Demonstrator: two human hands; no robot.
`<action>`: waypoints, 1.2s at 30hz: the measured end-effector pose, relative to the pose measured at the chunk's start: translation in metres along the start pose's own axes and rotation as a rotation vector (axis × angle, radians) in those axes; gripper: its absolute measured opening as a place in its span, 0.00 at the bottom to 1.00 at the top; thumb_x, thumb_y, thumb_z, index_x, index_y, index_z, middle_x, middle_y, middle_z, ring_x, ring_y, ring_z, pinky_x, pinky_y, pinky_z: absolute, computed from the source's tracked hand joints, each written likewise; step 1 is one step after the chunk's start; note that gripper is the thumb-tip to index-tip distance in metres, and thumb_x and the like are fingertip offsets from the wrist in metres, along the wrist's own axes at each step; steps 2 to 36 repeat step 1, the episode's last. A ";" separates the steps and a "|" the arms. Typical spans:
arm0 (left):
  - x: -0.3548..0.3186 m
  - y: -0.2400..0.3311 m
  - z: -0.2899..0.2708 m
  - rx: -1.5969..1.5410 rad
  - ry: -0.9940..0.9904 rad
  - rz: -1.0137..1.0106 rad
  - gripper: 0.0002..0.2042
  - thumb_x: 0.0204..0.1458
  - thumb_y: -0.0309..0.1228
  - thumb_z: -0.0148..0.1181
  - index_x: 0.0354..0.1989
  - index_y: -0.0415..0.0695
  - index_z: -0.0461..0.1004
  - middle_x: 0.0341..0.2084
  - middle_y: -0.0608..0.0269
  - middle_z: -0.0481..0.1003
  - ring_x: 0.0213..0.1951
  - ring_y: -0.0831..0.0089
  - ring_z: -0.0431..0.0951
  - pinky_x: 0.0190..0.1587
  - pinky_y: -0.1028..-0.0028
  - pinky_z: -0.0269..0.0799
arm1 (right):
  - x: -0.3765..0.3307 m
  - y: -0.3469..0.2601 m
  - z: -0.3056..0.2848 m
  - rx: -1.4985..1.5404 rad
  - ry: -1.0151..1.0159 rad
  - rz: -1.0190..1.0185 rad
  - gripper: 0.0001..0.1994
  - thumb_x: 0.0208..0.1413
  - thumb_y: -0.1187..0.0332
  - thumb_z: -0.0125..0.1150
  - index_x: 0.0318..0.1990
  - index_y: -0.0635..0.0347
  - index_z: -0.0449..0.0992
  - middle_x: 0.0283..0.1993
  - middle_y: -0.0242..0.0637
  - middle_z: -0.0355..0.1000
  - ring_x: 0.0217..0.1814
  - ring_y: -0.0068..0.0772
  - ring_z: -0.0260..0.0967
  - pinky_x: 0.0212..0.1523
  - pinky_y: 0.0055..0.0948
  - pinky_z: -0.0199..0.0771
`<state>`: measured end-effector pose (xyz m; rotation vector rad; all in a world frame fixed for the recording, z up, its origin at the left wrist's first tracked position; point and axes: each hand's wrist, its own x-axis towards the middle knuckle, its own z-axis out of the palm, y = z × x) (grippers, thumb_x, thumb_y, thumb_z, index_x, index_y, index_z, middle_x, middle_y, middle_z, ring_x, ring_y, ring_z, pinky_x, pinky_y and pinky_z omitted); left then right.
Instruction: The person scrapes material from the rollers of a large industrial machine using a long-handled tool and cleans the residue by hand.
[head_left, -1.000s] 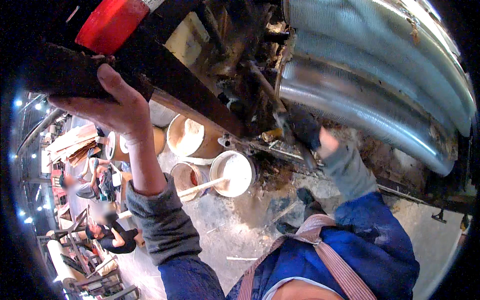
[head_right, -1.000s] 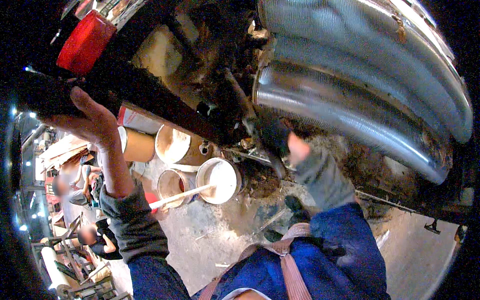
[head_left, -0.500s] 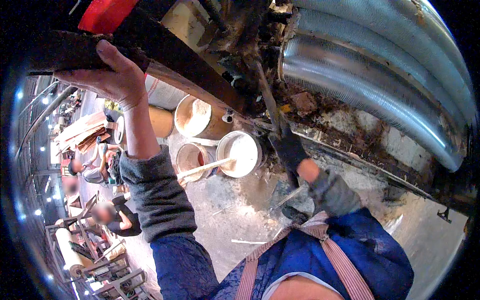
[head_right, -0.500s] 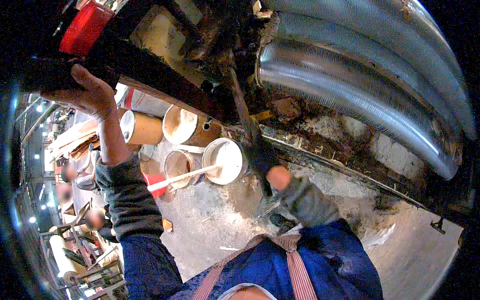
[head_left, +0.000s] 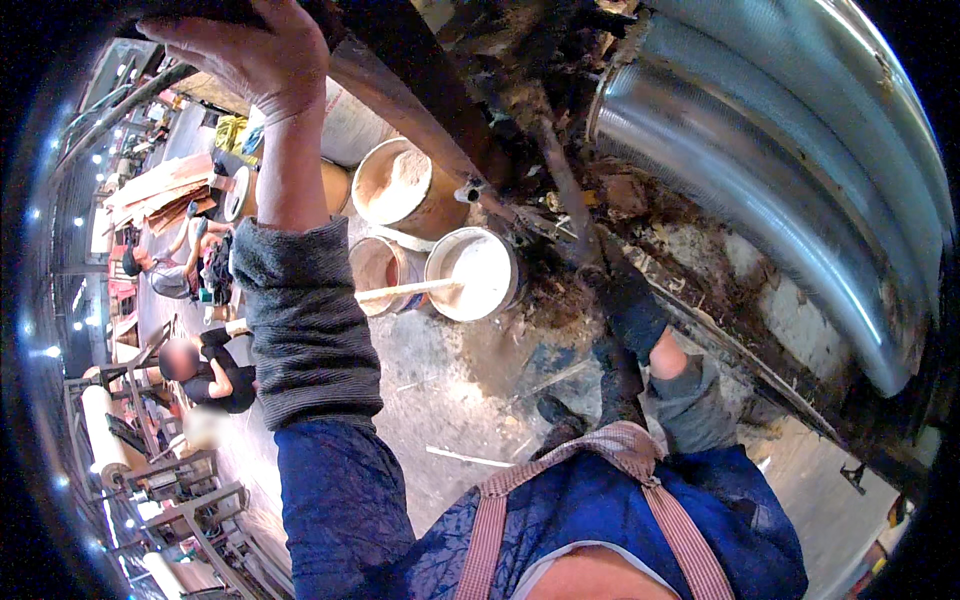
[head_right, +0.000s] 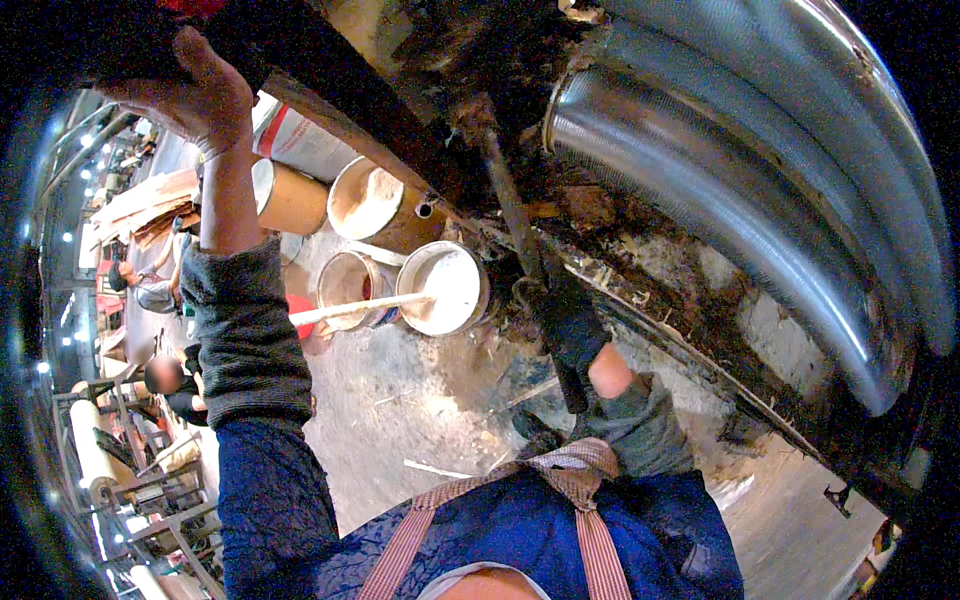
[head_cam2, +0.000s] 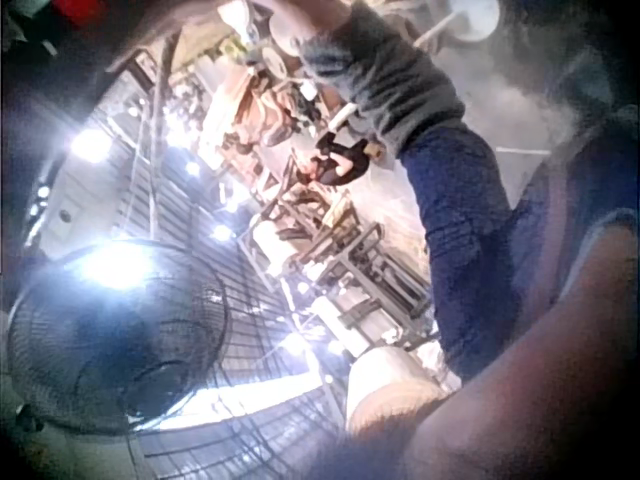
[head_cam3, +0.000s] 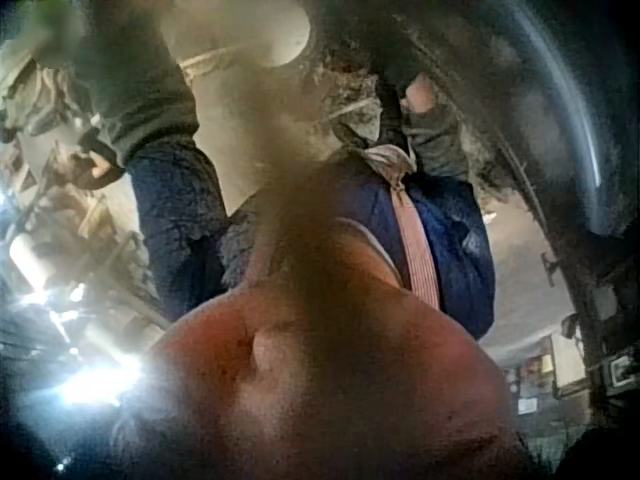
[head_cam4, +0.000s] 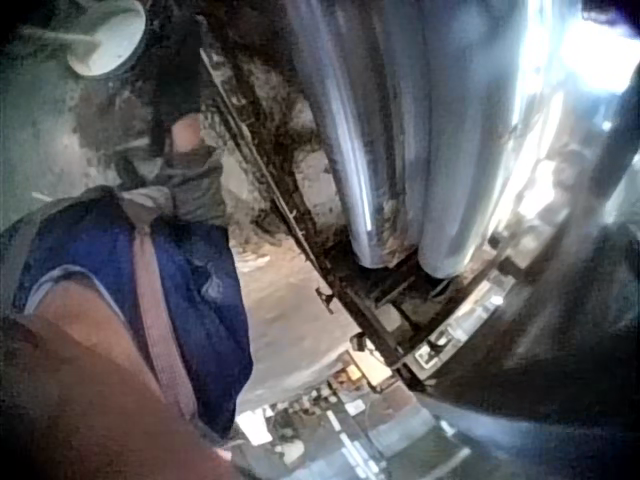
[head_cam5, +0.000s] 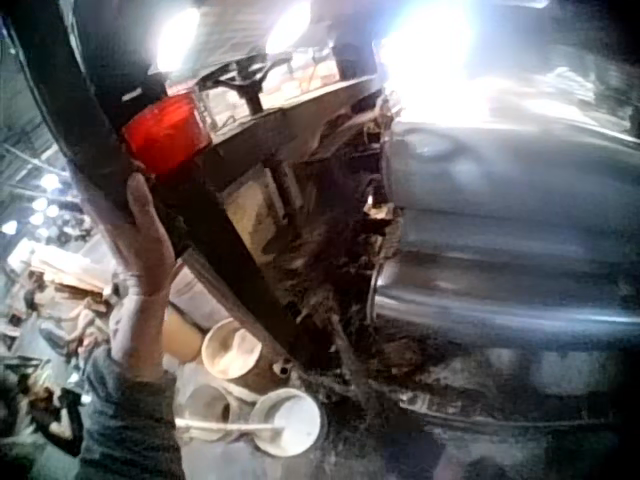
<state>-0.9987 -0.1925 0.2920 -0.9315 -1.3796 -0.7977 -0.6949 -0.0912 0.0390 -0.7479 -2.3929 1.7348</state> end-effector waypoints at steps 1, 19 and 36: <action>-0.002 0.001 0.001 -0.028 0.065 0.017 0.34 0.55 0.41 0.50 0.63 0.36 0.43 0.58 0.43 0.55 0.58 0.57 0.58 0.59 0.67 0.51 | 0.001 -0.001 0.002 -0.003 -0.008 -0.001 0.33 0.52 0.52 0.55 0.62 0.56 0.54 0.52 0.55 0.65 0.55 0.48 0.63 0.55 0.37 0.60; -0.002 0.001 0.001 -0.028 0.065 0.017 0.34 0.55 0.41 0.50 0.63 0.36 0.43 0.58 0.43 0.55 0.58 0.57 0.58 0.59 0.67 0.51 | 0.001 -0.001 0.002 -0.003 -0.008 -0.001 0.33 0.52 0.52 0.55 0.62 0.56 0.54 0.52 0.55 0.65 0.55 0.48 0.63 0.55 0.37 0.60; -0.002 0.001 0.001 -0.028 0.065 0.017 0.34 0.55 0.41 0.50 0.63 0.36 0.43 0.58 0.43 0.55 0.58 0.57 0.58 0.59 0.67 0.51 | 0.001 -0.001 0.002 -0.003 -0.008 -0.001 0.33 0.52 0.52 0.55 0.62 0.56 0.54 0.52 0.55 0.65 0.55 0.48 0.63 0.55 0.37 0.60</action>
